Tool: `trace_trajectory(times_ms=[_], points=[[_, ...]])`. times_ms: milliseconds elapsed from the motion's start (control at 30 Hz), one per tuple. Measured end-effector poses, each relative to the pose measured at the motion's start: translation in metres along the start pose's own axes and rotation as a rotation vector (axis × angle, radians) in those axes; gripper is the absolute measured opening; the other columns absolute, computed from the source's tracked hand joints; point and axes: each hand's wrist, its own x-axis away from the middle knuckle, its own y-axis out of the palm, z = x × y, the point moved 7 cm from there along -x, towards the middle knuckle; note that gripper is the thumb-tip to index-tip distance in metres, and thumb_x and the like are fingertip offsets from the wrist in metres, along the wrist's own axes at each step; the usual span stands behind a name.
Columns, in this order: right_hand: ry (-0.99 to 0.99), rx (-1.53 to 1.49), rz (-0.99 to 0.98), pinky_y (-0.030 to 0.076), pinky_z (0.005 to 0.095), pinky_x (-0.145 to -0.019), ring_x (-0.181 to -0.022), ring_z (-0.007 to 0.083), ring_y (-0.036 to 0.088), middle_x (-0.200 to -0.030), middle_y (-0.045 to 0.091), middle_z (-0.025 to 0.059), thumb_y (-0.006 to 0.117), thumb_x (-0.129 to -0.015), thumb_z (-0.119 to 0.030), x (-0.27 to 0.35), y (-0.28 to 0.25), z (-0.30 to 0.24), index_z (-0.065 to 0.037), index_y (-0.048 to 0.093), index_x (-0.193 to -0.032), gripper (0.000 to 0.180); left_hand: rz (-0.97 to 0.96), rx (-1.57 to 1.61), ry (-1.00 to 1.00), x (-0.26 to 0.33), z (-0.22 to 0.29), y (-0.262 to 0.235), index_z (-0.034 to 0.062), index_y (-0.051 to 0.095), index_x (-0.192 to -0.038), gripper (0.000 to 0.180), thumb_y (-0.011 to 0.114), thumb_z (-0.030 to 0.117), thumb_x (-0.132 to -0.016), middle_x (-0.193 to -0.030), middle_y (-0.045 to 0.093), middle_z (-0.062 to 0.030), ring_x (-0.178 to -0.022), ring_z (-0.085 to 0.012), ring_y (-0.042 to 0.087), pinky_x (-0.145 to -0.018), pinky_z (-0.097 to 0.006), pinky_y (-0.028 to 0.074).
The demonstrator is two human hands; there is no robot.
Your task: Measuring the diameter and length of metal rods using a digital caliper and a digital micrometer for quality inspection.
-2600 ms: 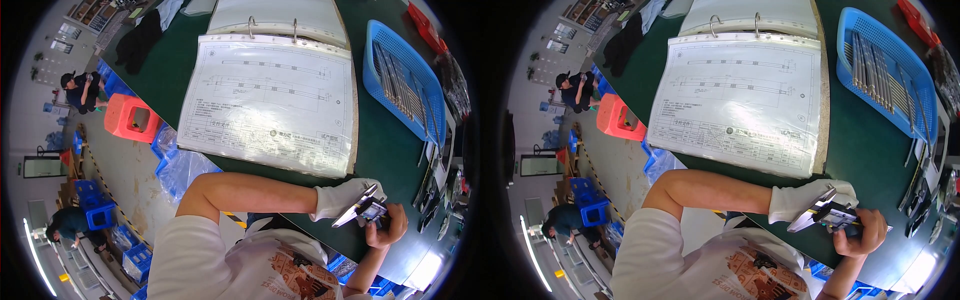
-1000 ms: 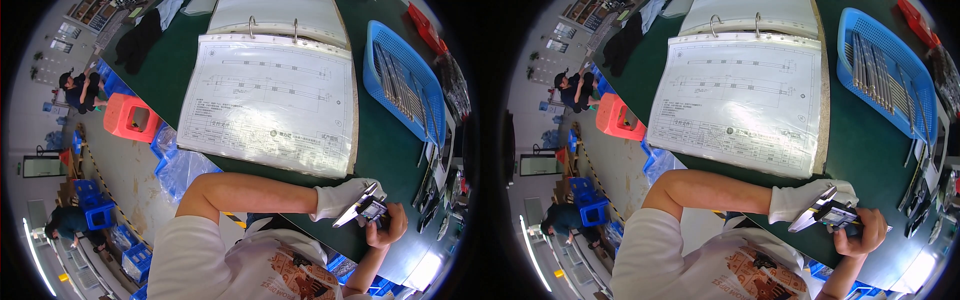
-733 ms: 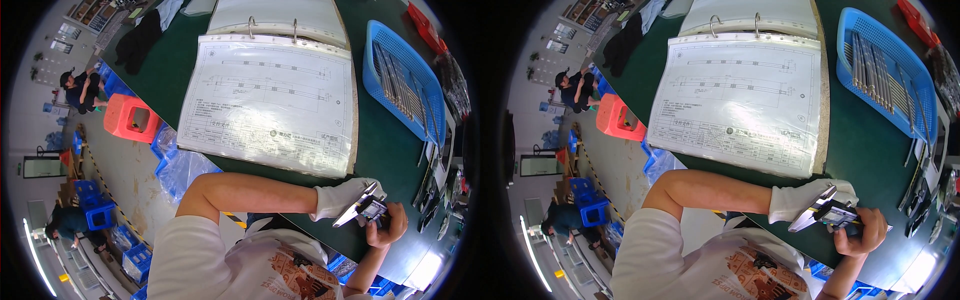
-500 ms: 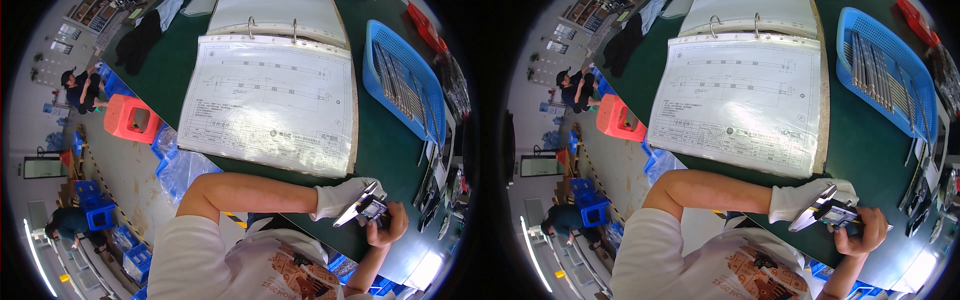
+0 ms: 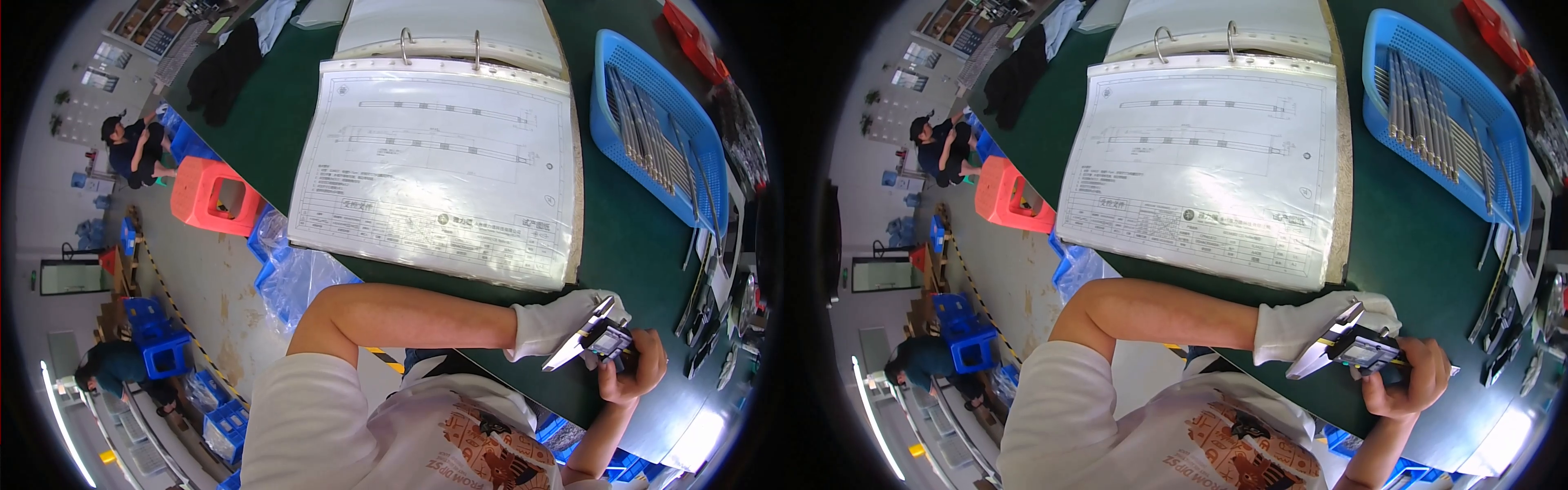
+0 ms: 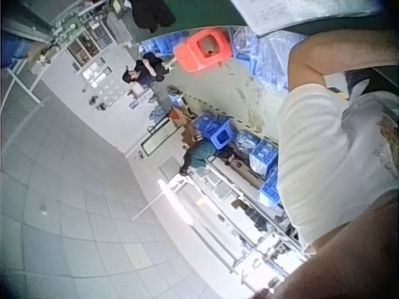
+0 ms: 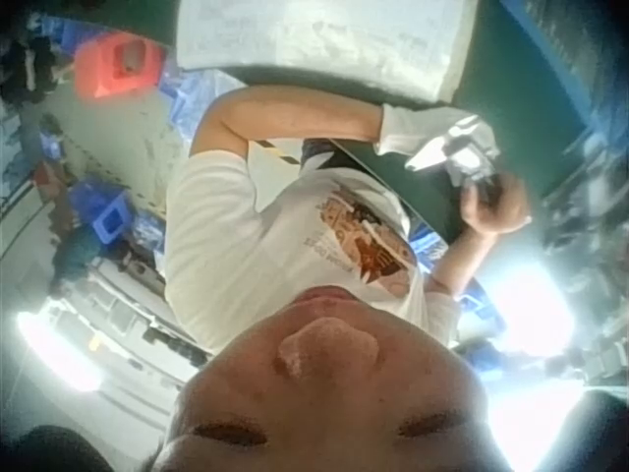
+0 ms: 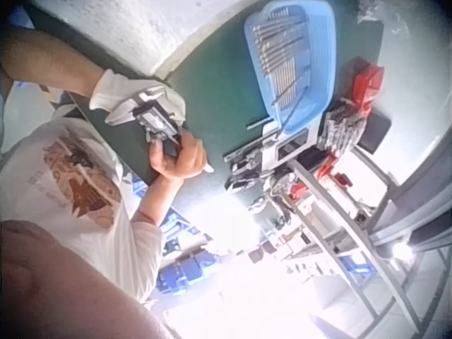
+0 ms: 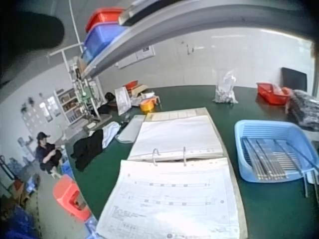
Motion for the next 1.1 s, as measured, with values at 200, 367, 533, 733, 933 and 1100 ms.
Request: trace_trajectory(times_ms=[200,367,533,733,933,1100], points=[[0.010,-0.008,0.002,0.031,0.0300,-0.042,-0.044,0.0211,0.043,-0.055,0.046,0.0082,0.060,-0.063,-0.040,0.0000,-0.0004,0.0003,0.002,0.053,-0.075,0.043,-0.006,0.015,-0.015,0.0020,0.0013,0.0019,0.0052,0.050,-0.092,0.019,0.048,0.023,-0.086,-0.079,0.051,-0.0042,-0.071,-0.0123,0.053,-0.057,-0.026,0.047],[0.007,-0.019,0.006,0.031,0.0300,-0.042,-0.043,0.0211,0.043,-0.055,0.046,0.0083,0.060,-0.062,-0.039,-0.0011,0.0000,0.0000,0.002,0.053,-0.075,0.043,-0.035,0.024,0.014,0.0031,0.0029,0.0026,0.0050,0.049,-0.093,0.018,0.048,0.022,-0.086,-0.081,0.051,-0.0033,-0.073,-0.0107,0.053,-0.058,-0.024,0.047],[-0.001,-0.007,0.002,0.032,0.0299,-0.042,-0.043,0.0210,0.043,-0.055,0.047,0.0085,0.060,-0.062,-0.038,-0.0004,-0.0004,-0.0001,0.002,0.053,-0.074,0.043,-0.044,0.027,0.026,0.0005,0.0010,0.0000,0.0050,0.049,-0.093,0.018,0.047,0.021,-0.086,-0.081,0.051,-0.0033,-0.073,-0.0106,0.053,-0.060,-0.024,0.048],[-0.001,-0.018,0.010,0.032,0.0300,-0.042,-0.043,0.0209,0.043,-0.055,0.047,0.0084,0.060,-0.062,-0.038,-0.0003,0.0004,0.0005,0.002,0.053,-0.074,0.042,-0.033,0.019,0.021,0.0014,0.0029,0.0018,0.0046,0.049,-0.093,0.019,0.048,0.022,-0.086,-0.081,0.051,-0.0033,-0.071,-0.0109,0.054,-0.058,-0.024,0.048],[-0.001,-0.013,0.002,0.031,0.0301,-0.042,-0.043,0.0208,0.042,-0.055,0.047,0.0084,0.060,-0.062,-0.038,-0.0014,0.0003,-0.0011,0.002,0.053,-0.074,0.042,-0.019,0.024,0.013,0.0023,0.0022,0.0007,0.0045,0.049,-0.093,0.020,0.049,0.023,-0.085,-0.081,0.051,-0.0032,-0.070,-0.0108,0.054,-0.057,-0.025,0.048],[0.003,-0.024,0.007,0.031,0.0300,-0.042,-0.043,0.0208,0.042,-0.055,0.047,0.0084,0.060,-0.062,-0.039,-0.0017,0.0006,0.0004,0.002,0.053,-0.074,0.043,-0.011,-0.020,0.041,0.0019,0.0046,0.0017,0.0042,0.050,-0.092,0.019,0.050,0.022,-0.085,-0.081,0.051,-0.0030,-0.070,-0.0105,0.053,-0.057,-0.024,0.048]])
